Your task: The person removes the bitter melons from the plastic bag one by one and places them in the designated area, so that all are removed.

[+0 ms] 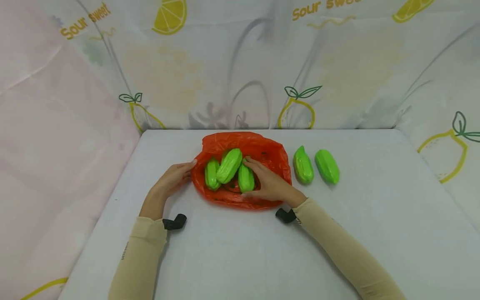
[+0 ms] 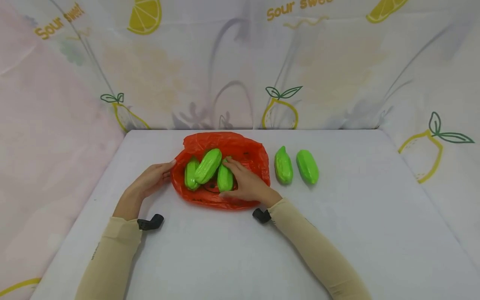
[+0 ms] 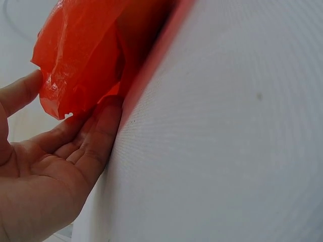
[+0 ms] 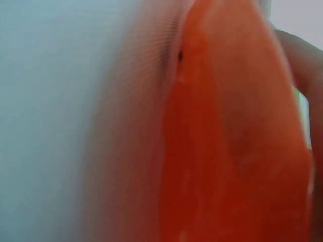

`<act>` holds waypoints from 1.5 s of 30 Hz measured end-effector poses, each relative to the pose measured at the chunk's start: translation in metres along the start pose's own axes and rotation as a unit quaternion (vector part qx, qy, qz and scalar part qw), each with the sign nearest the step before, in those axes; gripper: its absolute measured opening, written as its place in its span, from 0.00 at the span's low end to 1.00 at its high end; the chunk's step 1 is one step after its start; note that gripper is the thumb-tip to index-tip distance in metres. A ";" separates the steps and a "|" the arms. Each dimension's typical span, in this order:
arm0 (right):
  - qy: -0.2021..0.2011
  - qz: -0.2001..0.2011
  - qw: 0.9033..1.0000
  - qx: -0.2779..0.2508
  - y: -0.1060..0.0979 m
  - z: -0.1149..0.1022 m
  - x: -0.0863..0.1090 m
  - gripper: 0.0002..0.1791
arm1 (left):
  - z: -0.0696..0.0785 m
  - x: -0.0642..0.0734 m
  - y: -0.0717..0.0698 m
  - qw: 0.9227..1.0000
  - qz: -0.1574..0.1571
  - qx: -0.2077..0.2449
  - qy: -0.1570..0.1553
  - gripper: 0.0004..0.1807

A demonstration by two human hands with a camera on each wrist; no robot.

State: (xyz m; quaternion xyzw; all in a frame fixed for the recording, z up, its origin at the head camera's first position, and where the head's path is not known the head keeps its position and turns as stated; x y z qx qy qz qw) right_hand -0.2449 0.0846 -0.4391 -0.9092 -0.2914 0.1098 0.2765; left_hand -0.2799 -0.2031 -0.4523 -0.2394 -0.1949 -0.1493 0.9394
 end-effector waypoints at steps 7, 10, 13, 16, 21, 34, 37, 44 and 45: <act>-0.002 -0.002 1.000 0.000 0.001 -0.002 0.000 0.58 | 0.001 0.003 0.000 1.000 -0.002 -0.002 -0.002 0.38; -0.002 -0.007 1.000 0.005 0.001 -0.003 0.000 0.59 | 0.000 0.003 0.000 1.000 -0.003 0.002 -0.002 0.38; -0.004 -0.009 1.000 0.016 -0.001 -0.006 0.001 0.59 | 0.000 0.003 0.000 1.000 -0.004 0.004 -0.001 0.38; -0.011 -0.011 0.999 0.034 -0.008 -0.012 0.004 0.58 | 0.000 0.003 0.000 1.000 -0.005 0.006 0.001 0.38; -0.033 0.011 0.999 0.037 -0.036 -0.029 0.013 0.57 | 0.003 0.003 0.000 1.000 -0.004 0.005 0.005 0.39; -0.042 0.073 0.996 0.023 -0.096 -0.020 0.028 0.56 | -0.002 0.001 -0.001 1.000 -0.003 0.006 -0.001 0.38; -0.029 0.106 0.994 0.016 -0.120 -0.012 0.038 0.56 | -0.003 0.000 0.000 1.000 0.000 0.007 0.000 0.38; 0.033 0.164 0.986 -0.004 -0.173 0.010 0.072 0.56 | -0.001 -0.001 -0.001 1.000 -0.002 0.008 0.007 0.38; 0.037 0.162 0.986 -0.009 -0.178 0.012 0.078 0.56 | -0.001 -0.001 -0.001 1.000 -0.002 0.008 0.006 0.37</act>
Point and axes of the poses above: each hand's wrist, its own x-axis away from the middle knuckle, its own y-axis out of the palm, z = x × y, the point moved 5 cm from there along -x, towards the middle knuckle, and after that the axes turned 15 degrees about -x, right-handed, at the moved point
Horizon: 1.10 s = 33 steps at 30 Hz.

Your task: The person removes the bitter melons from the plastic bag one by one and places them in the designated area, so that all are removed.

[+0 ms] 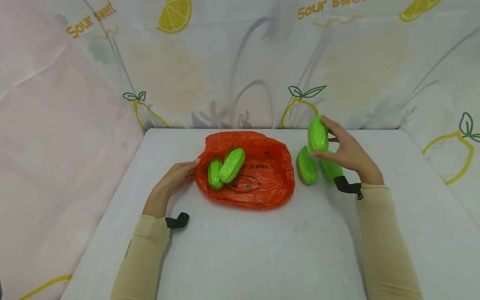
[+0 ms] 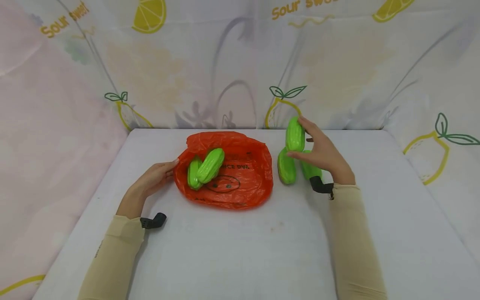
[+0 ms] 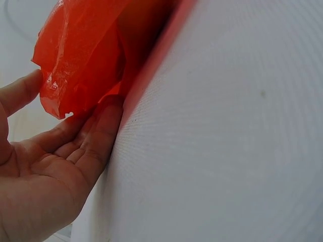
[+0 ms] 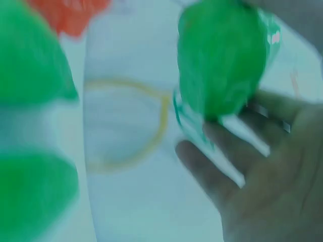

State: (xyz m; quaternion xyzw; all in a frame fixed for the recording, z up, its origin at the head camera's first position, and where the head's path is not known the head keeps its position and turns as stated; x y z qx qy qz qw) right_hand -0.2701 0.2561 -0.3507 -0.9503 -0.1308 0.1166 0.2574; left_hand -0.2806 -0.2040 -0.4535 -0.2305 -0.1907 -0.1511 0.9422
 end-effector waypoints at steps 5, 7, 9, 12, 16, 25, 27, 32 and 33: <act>0.063 -0.017 0.998 -0.005 -0.033 0.014 0.021 0.56 | 0.001 0.002 0.000 1.000 0.003 -0.008 -0.008 0.37; 0.090 -0.018 0.996 -0.011 -0.046 0.022 0.030 0.55 | 0.001 0.003 0.000 1.000 0.005 -0.009 -0.010 0.37; 0.113 -0.015 0.993 -0.011 -0.056 0.029 0.038 0.55 | 0.001 0.003 0.000 1.000 0.007 -0.009 -0.009 0.36; 0.126 -0.011 0.992 -0.023 -0.067 0.038 0.048 0.55 | 0.001 0.002 0.001 1.000 0.008 -0.008 -0.006 0.36; 0.142 -0.019 0.989 -0.021 -0.074 0.051 0.057 0.54 | 0.001 0.002 0.001 1.000 0.007 -0.005 -0.006 0.36; 0.189 -0.066 0.978 -0.054 -0.079 0.082 0.072 0.53 | 0.003 0.003 0.001 1.000 0.004 -0.002 -0.004 0.36; 0.196 -0.074 0.976 -0.057 -0.079 0.089 0.074 0.52 | 0.003 0.003 0.001 1.000 0.003 -0.001 -0.005 0.36; 0.205 -0.094 0.972 -0.059 -0.075 0.100 0.076 0.52 | 0.001 0.002 0.001 1.000 0.007 0.000 -0.007 0.37; 0.205 -0.099 0.972 -0.060 -0.073 0.101 0.075 0.52 | 0.000 0.002 0.001 1.000 0.008 0.001 -0.007 0.37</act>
Point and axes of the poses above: each hand's wrist, its own x-axis away from the middle knuckle, its own y-axis out of the palm, z = x × y, the point moved 5 cm from there along -x, towards the middle knuckle, and after that the axes turned 15 degrees about -x, right-handed, at the moved point
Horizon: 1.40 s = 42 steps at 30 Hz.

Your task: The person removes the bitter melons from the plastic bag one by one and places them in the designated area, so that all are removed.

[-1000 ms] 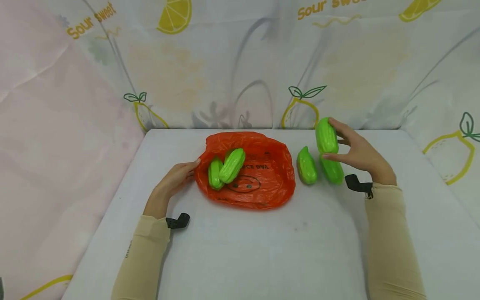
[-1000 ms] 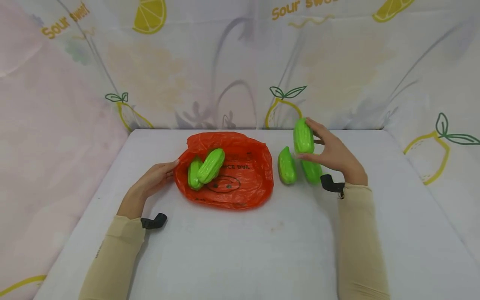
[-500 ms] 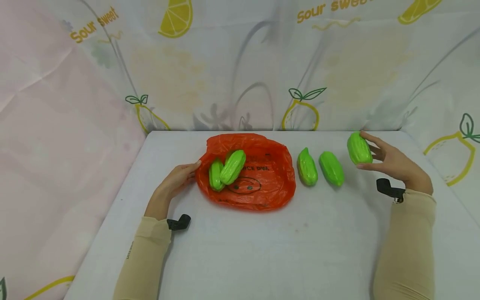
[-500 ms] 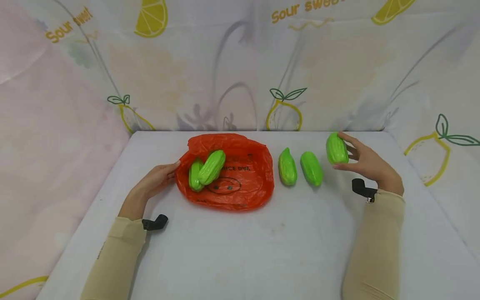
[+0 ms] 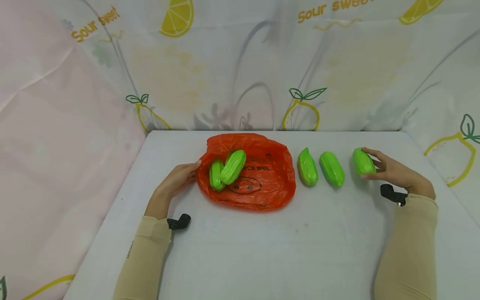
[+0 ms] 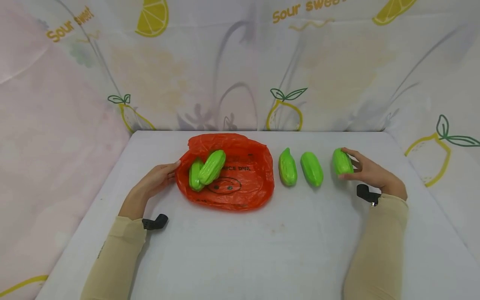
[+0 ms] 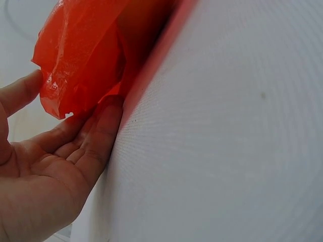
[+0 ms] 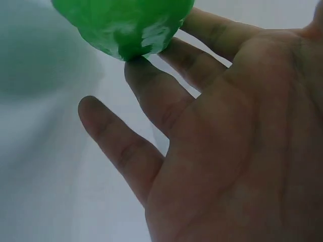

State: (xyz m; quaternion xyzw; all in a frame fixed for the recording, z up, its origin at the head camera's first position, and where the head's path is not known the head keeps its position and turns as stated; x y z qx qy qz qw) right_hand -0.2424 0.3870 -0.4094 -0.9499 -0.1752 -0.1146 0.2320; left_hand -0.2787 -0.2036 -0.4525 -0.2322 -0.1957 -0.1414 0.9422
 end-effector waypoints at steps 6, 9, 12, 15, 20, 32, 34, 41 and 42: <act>-0.002 -0.023 1.000 -0.003 0.006 0.008 -0.006 0.55 | -0.001 -0.001 0.000 1.000 0.000 -0.002 0.001 0.38; -0.005 -0.030 1.000 -0.002 0.007 0.009 -0.007 0.56 | -0.001 -0.002 -0.001 1.000 0.000 -0.003 -0.002 0.38; -0.010 -0.035 0.999 -0.005 0.008 0.010 -0.008 0.56 | -0.001 -0.002 -0.001 1.000 0.001 -0.004 -0.001 0.38; -0.015 -0.037 0.999 -0.019 0.008 0.010 -0.006 0.56 | 0.000 -0.003 0.000 1.000 -0.001 -0.005 -0.001 0.38; -0.012 -0.043 0.999 -0.014 0.010 0.009 -0.006 0.58 | -0.002 -0.003 0.001 1.000 -0.003 0.001 -0.011 0.39; -0.004 -0.041 0.999 0.007 0.013 0.001 -0.011 0.60 | -0.002 -0.001 0.000 1.000 -0.002 0.002 -0.011 0.40; -0.010 -0.043 0.999 0.003 0.013 0.001 -0.012 0.59 | -0.002 -0.001 0.000 1.000 -0.002 0.002 -0.012 0.40; -0.024 -0.039 0.999 0.018 0.013 0.000 -0.015 0.58 | -0.001 -0.001 -0.001 1.000 -0.003 -0.009 -0.008 0.40; -0.025 -0.039 0.999 0.020 0.013 -0.001 -0.015 0.58 | -0.001 0.000 -0.001 1.000 -0.002 -0.009 -0.008 0.40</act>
Point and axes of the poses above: each hand's wrist, its own x-axis away from the middle knuckle, its own y-axis out of the palm, z = x × y, the point moved 5 cm from there along -x, towards the middle knuckle, and after that the axes turned 15 degrees about -x, right-handed, at the moved point
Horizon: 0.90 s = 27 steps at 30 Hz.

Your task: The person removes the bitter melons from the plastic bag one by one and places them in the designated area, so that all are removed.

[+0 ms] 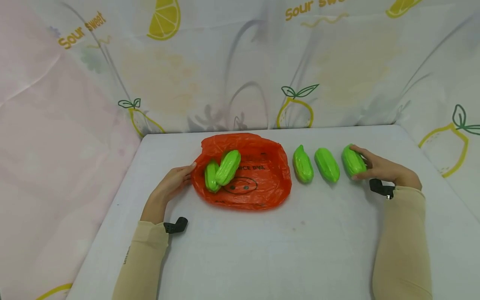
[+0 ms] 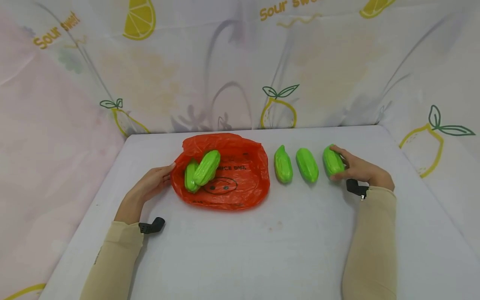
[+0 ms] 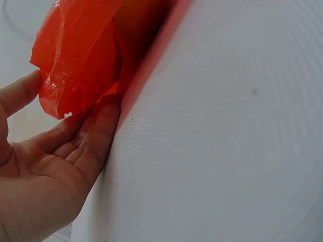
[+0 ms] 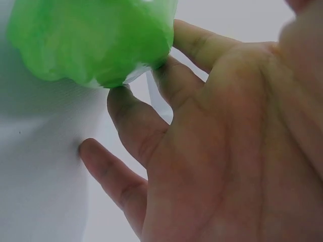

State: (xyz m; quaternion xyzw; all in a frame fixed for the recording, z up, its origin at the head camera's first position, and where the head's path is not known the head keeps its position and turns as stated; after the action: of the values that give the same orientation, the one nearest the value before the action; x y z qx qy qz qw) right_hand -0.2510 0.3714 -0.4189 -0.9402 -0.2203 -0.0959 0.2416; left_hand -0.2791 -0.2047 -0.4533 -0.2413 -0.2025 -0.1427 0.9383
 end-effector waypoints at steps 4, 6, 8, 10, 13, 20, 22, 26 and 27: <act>0.001 -0.005 1.000 -0.006 0.002 -0.003 -0.002 0.58 | 0.000 0.000 0.000 1.000 0.000 0.001 0.000 0.40; 0.002 -0.011 1.000 -0.018 0.003 -0.004 -0.004 0.57 | 0.000 0.000 0.001 1.000 -0.003 0.002 0.002 0.40; 0.004 -0.015 1.000 -0.025 0.004 -0.005 -0.006 0.58 | -0.001 0.000 0.001 1.000 -0.004 0.002 0.004 0.40; 0.006 -0.019 0.999 -0.032 0.005 -0.006 -0.007 0.59 | -0.001 -0.001 0.000 1.000 -0.004 0.005 0.006 0.40; 0.009 -0.021 0.999 -0.036 0.005 -0.006 -0.009 0.61 | -0.001 -0.001 -0.001 1.000 -0.003 0.008 0.009 0.39; 0.010 -0.008 1.000 -0.025 0.003 -0.007 -0.008 0.57 | 0.001 0.000 -0.001 1.000 -0.006 0.015 0.018 0.38; 0.008 -0.010 1.000 -0.028 0.003 -0.007 -0.007 0.58 | 0.000 0.000 -0.001 1.000 -0.005 0.015 0.018 0.38; 0.013 -0.015 0.999 -0.033 0.003 -0.007 -0.006 0.61 | 0.000 0.000 -0.001 1.000 -0.005 0.016 0.018 0.38; 0.016 -0.015 0.999 -0.030 0.003 -0.006 -0.005 0.62 | 0.000 0.000 -0.001 1.000 -0.006 0.016 0.020 0.38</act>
State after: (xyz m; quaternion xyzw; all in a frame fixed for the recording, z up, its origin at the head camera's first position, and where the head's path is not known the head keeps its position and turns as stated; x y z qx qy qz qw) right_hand -0.2545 0.3637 -0.4164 -0.9418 -0.2277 -0.1214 0.2155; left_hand -0.2795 -0.2057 -0.4530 -0.2218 -0.1878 -0.1497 0.9450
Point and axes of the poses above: each hand's wrist, its own x-axis away from the middle knuckle, its own y-axis out of the palm, z = x × y, the point moved 5 cm from there along -x, towards the middle knuckle, and after that the axes turned 15 degrees about -x, right-handed, at the moved point
